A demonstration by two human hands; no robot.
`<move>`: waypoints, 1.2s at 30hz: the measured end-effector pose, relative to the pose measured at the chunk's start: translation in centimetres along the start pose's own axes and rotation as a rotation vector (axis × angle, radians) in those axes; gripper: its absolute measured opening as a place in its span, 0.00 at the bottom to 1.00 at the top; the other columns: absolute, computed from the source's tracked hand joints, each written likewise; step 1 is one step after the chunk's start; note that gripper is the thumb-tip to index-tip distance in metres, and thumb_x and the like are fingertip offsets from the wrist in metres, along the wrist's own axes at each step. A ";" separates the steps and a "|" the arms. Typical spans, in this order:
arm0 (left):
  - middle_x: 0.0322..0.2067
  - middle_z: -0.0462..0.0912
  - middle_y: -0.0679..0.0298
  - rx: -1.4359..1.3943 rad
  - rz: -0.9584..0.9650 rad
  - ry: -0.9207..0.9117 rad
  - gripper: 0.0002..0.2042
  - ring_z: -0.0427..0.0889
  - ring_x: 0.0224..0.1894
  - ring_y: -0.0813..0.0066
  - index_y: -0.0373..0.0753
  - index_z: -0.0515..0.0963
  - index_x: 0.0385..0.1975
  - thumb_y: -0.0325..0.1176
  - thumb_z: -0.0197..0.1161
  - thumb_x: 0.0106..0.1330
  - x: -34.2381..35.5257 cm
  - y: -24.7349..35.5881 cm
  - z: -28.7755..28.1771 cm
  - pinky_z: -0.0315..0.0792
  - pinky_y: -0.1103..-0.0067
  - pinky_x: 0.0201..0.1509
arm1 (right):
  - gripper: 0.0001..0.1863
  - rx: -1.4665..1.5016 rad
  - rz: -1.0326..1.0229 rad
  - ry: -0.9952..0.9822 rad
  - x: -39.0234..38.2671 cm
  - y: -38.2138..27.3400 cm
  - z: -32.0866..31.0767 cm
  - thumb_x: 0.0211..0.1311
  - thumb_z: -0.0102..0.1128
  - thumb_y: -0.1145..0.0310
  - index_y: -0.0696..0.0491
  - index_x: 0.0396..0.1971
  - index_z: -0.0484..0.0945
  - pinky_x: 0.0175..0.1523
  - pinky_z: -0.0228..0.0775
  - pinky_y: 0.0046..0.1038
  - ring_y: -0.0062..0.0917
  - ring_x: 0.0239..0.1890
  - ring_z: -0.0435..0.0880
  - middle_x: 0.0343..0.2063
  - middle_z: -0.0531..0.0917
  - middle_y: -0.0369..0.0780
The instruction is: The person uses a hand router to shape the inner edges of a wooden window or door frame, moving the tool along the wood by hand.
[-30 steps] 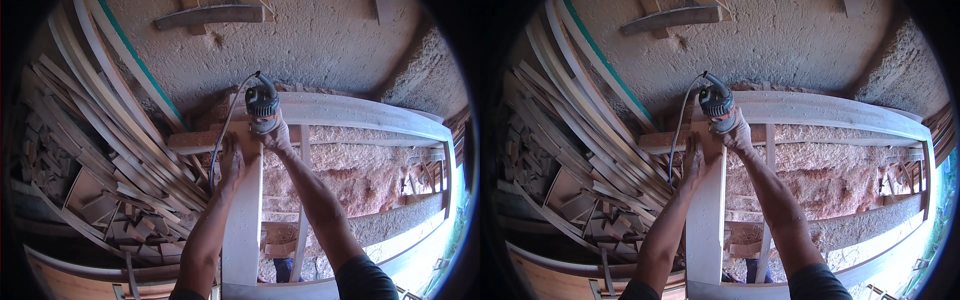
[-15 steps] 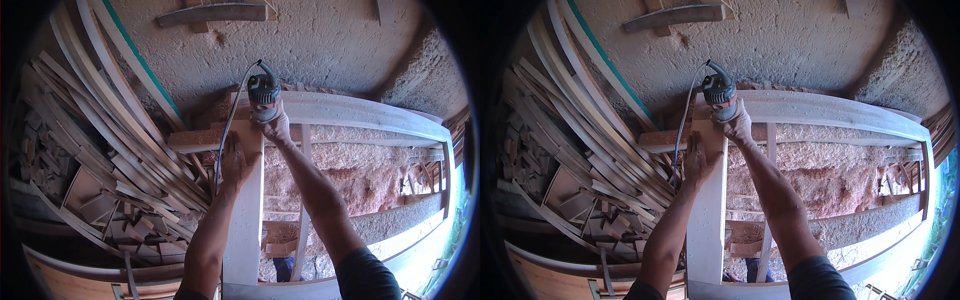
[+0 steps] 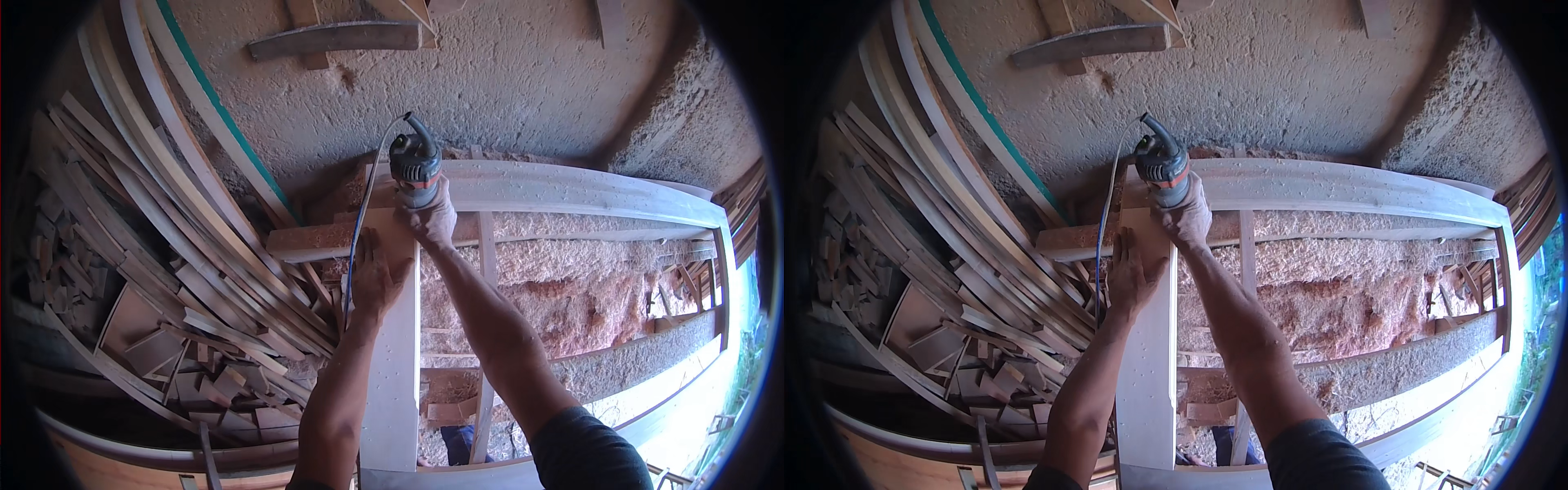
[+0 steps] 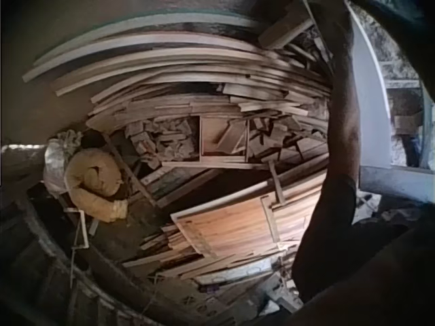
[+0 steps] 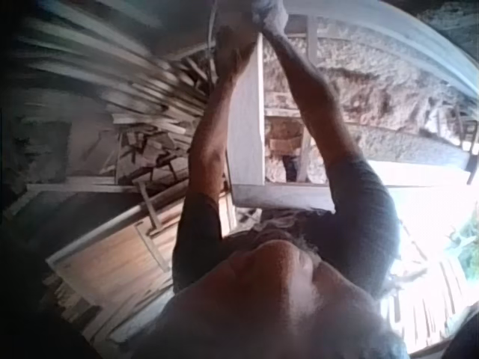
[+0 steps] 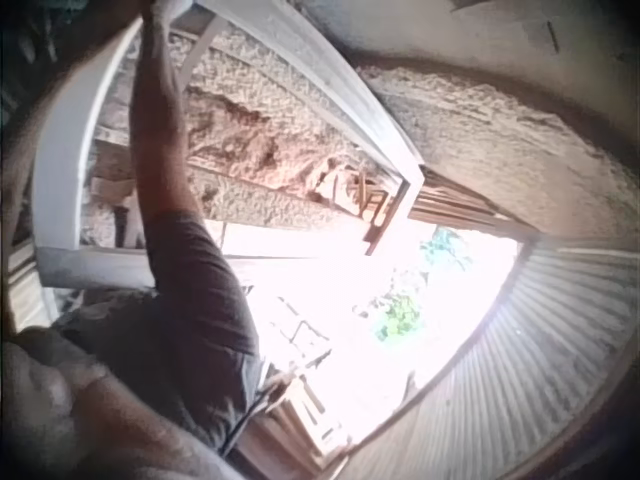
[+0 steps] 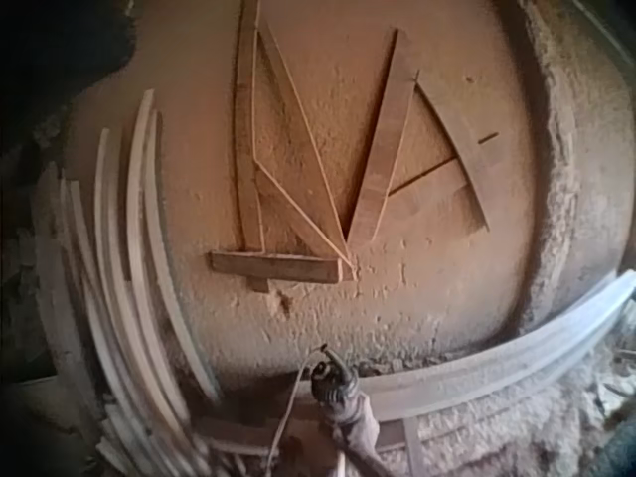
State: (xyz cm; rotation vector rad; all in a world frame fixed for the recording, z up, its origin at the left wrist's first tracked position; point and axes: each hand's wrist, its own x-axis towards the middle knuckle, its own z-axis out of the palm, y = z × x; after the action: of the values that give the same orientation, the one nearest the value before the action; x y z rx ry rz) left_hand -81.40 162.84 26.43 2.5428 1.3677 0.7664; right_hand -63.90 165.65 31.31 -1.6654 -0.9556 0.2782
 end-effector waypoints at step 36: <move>0.74 0.66 0.55 -0.185 0.147 -0.464 0.43 0.66 0.75 0.55 0.40 0.58 0.77 0.49 0.70 0.66 0.7 -1.2 -2.4 0.64 0.60 0.79 | 0.42 0.346 -0.013 -0.392 -9.3 1.1 -5.7 0.46 0.87 0.62 0.52 0.60 0.70 0.64 0.73 0.30 0.25 0.57 0.82 0.56 0.83 0.40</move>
State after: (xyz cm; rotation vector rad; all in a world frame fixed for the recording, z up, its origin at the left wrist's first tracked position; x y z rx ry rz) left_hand -83.21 163.83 28.27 2.4791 0.9265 0.2733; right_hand -65.79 155.04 29.49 -1.3079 -1.1323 0.7387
